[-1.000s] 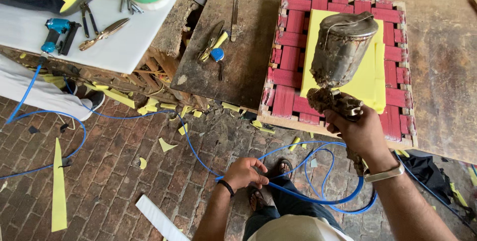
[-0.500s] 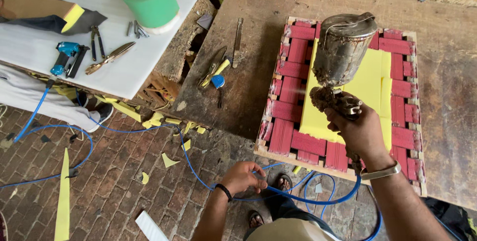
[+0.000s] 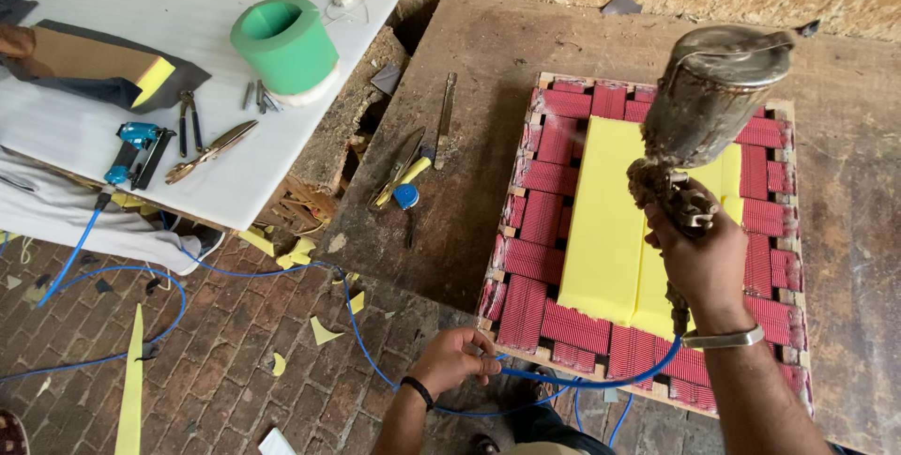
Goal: The person measures and cuts a white foam board using a wooden straightedge and a hand saw. They then move to a woven chair seat, place yellow foam pieces on it, and use a pneumatic nail gun to secure the foam to the seat frame.
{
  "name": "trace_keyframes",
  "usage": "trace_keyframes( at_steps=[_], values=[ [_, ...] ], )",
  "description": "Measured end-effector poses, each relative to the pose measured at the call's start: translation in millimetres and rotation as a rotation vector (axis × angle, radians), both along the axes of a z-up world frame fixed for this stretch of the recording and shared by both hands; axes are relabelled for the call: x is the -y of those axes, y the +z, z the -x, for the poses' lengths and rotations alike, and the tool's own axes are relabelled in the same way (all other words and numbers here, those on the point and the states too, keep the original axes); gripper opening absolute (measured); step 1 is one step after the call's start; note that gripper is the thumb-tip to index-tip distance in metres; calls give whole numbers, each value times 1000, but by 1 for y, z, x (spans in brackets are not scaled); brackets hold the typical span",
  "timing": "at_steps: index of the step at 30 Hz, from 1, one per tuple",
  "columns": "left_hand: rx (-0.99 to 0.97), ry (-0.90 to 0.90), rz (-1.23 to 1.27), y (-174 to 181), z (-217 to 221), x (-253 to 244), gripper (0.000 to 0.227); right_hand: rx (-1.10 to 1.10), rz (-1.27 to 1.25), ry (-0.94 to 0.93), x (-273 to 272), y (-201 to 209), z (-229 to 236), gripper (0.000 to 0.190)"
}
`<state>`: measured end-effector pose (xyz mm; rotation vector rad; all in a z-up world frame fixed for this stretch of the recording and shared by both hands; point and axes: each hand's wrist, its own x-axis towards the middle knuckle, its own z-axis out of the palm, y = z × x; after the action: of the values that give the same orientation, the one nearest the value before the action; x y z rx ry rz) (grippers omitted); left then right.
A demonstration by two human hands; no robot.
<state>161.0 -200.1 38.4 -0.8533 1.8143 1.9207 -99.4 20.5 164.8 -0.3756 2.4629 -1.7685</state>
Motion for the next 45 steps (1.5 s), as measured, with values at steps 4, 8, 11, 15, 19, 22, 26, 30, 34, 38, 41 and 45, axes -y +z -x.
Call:
trace_keyframes(
  at_steps=[4,8,11,15,19,22,26,30,34,38,41,45],
  values=[
    [58,-125,37,6,13,2,31,233,-133,19,-9,-2,-11,41],
    [53,-139,80,3,24,22,29,40,-5,-77,-4,5,-19,50],
    [-62,-57,-62,-9,23,41,24,6,136,-171,3,8,-28,49],
    [-145,-122,-151,-28,18,59,24,0,115,-256,4,3,-56,48],
    [-163,-336,-82,-31,6,82,31,159,51,-281,2,-11,-117,43],
    [-174,-510,-48,-32,-5,90,36,253,17,-253,2,-19,-169,33],
    [-170,-692,38,-38,-23,86,37,344,-162,-249,8,-20,-222,29],
    [-177,-626,-43,-41,-36,93,36,138,-19,-392,13,-15,-249,45],
    [-211,-702,-81,-45,-45,90,36,226,21,-378,3,-14,-269,40],
    [-216,-762,-117,-44,-50,62,34,346,-34,-315,-11,-12,-290,28],
    [-204,-772,-16,-42,-47,47,34,213,-284,-493,-26,-15,-297,47],
    [-215,-777,-86,-38,-41,19,35,281,9,-402,-58,-16,-292,37]
  ],
)
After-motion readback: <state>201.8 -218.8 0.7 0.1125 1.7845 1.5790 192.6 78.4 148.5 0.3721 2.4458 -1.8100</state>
